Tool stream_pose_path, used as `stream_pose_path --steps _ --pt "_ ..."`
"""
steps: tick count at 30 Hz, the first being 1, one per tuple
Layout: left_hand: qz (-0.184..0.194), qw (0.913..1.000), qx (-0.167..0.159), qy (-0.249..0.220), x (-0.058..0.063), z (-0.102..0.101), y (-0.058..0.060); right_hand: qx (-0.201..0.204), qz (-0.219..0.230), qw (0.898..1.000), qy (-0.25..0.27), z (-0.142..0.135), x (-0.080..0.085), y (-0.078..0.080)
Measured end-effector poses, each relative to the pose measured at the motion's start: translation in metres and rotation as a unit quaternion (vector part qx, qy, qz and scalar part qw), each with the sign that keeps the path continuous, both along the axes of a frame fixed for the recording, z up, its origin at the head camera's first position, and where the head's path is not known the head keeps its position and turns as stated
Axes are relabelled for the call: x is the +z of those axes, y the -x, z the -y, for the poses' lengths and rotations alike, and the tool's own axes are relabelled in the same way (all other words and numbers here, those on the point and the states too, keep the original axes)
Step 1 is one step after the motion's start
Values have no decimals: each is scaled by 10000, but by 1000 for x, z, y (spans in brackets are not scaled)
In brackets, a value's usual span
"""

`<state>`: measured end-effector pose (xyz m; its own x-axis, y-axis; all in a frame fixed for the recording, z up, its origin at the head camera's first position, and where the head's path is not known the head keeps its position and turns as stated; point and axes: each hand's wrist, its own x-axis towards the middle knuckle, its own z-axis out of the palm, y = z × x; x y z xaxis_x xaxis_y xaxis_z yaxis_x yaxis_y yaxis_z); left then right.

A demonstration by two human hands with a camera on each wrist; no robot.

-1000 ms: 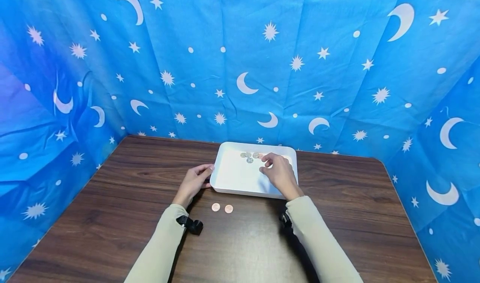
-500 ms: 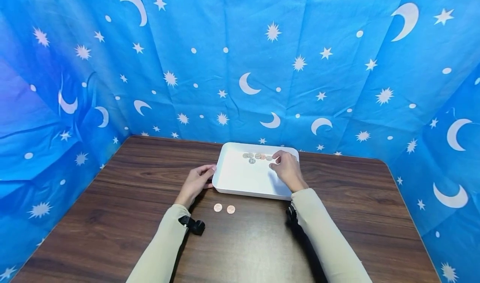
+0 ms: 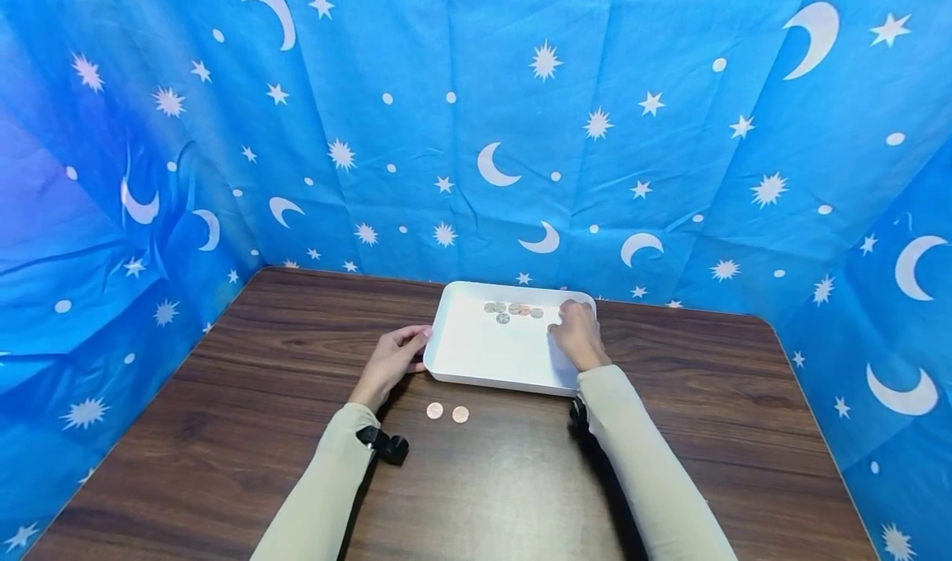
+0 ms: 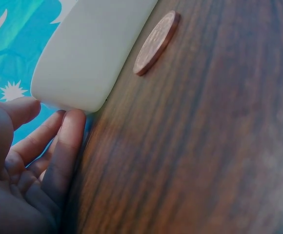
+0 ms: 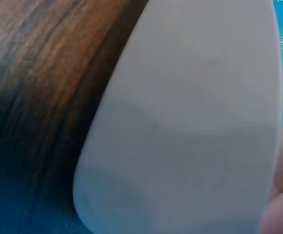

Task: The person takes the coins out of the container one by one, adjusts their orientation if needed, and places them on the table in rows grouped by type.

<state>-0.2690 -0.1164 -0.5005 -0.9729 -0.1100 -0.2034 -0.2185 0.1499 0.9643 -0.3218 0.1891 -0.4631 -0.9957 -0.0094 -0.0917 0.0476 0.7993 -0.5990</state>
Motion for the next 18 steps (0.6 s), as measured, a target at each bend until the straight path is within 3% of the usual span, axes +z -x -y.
stream_pose_path --steps 8,18 --pt "45 10000 -24 61 0 -2 -1 131 31 9994 -307 0 -3 0" --pt "-15 10000 17 4 -2 -1 0 509 134 9985 123 6 -3 -14"
